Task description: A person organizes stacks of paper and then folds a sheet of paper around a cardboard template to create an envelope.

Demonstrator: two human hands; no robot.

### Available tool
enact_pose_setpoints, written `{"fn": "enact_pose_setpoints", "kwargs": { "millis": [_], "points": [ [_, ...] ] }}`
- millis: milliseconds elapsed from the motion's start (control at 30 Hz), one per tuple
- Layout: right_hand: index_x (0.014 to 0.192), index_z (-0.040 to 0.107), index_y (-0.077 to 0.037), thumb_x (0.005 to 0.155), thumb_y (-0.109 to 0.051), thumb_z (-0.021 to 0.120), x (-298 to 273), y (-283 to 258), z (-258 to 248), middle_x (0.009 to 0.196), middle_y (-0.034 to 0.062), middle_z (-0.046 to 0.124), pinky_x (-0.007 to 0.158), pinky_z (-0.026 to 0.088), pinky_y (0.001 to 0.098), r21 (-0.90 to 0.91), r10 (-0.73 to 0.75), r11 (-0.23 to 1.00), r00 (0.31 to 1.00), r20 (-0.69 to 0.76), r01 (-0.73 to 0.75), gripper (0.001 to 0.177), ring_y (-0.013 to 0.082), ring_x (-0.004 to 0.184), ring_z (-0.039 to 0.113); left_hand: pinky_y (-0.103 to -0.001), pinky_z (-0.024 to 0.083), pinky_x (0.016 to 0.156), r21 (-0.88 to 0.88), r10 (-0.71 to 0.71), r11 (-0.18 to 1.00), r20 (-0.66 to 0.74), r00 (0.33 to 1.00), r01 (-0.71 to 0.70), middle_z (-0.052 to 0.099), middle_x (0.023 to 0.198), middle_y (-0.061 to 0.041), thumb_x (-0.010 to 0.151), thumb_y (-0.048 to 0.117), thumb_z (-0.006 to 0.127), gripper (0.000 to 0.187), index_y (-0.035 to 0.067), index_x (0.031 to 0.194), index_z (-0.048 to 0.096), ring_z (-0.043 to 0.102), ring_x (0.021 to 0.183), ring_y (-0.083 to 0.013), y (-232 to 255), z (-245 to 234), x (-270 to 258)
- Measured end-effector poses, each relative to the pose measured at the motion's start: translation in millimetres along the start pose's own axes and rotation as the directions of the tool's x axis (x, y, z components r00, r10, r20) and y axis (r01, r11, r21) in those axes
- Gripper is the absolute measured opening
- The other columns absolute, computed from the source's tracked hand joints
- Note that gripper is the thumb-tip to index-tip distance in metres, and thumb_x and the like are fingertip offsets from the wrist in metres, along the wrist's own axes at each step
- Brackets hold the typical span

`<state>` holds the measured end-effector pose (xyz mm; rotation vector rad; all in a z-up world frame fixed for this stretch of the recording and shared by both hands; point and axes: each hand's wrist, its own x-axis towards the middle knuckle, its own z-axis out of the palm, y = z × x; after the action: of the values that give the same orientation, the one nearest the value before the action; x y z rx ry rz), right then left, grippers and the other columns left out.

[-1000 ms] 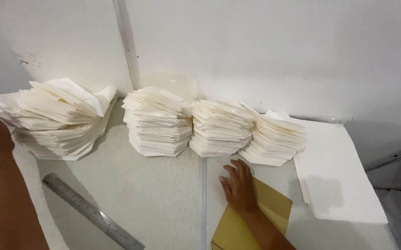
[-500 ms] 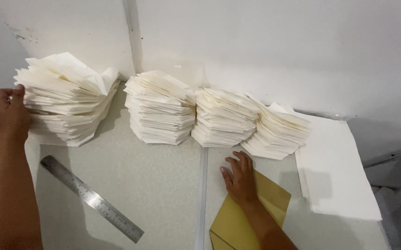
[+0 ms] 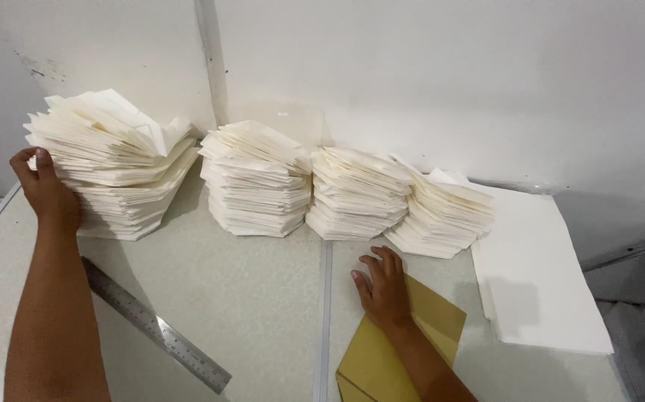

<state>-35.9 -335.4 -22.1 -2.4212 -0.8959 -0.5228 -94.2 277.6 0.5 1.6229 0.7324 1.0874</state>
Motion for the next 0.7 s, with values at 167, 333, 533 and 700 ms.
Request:
{"fn": "enact_pose_setpoints", "kwargs": {
  "millis": [167,333,533,700],
  "points": [
    [0.117,0.065,-0.006,0.099,-0.030,0.060,4.0,-7.0,0.6,0.129,0.0164,0.056,0.105,0.044,0.0503,0.003,-0.001,1.000,1.000,0.000,0.001,0.030,0.0340,0.123,0.051,-0.036,0.035,0.083,-0.107,0.014,0.994,-0.010,1.000,-0.015,0.044,0.110,-0.001,0.114,0.042,0.041,0.020,0.022,0.119,0.044,0.041,0.098,-0.0183,-5.1,2.0,3.1],
    [0.116,0.065,-0.006,0.099,-0.029,0.060,5.7,-6.6,-2.0,0.128,0.0166,0.057,0.104,0.044,0.0501,-0.006,-0.003,1.000,1.000,-0.008,0.003,0.029,0.0339,0.123,0.052,-0.039,0.038,0.083,-0.040,0.044,0.998,-0.119,0.992,-0.049,0.052,0.111,-0.002,0.111,0.046,0.036,0.030,0.021,0.119,0.050,0.048,0.099,-0.0214,8.0,24.8,-6.3],
    [0.115,0.066,-0.006,0.099,-0.028,0.061,12.8,-6.4,-4.3,0.126,0.0167,0.058,0.103,0.045,0.0497,-0.004,-0.023,1.000,1.000,-0.013,0.023,0.028,0.0338,0.121,0.053,-0.044,0.043,0.084,0.077,0.107,0.993,-0.293,0.950,-0.088,0.063,0.112,-0.004,0.107,0.053,0.028,0.047,0.019,0.118,0.059,0.058,0.100,-0.0265,26.6,41.6,-15.5],
    [0.114,0.066,-0.006,0.099,-0.028,0.061,5.0,-8.2,-6.0,0.123,0.0169,0.060,0.102,0.045,0.0493,0.019,-0.026,0.999,1.000,-0.012,0.026,0.027,0.0337,0.120,0.054,-0.048,0.047,0.084,0.224,0.197,0.969,-0.435,0.878,-0.107,0.073,0.113,-0.007,0.103,0.060,0.021,0.066,0.017,0.117,0.068,0.068,0.101,-0.0319,40.5,41.5,-42.1]
  ]
}}
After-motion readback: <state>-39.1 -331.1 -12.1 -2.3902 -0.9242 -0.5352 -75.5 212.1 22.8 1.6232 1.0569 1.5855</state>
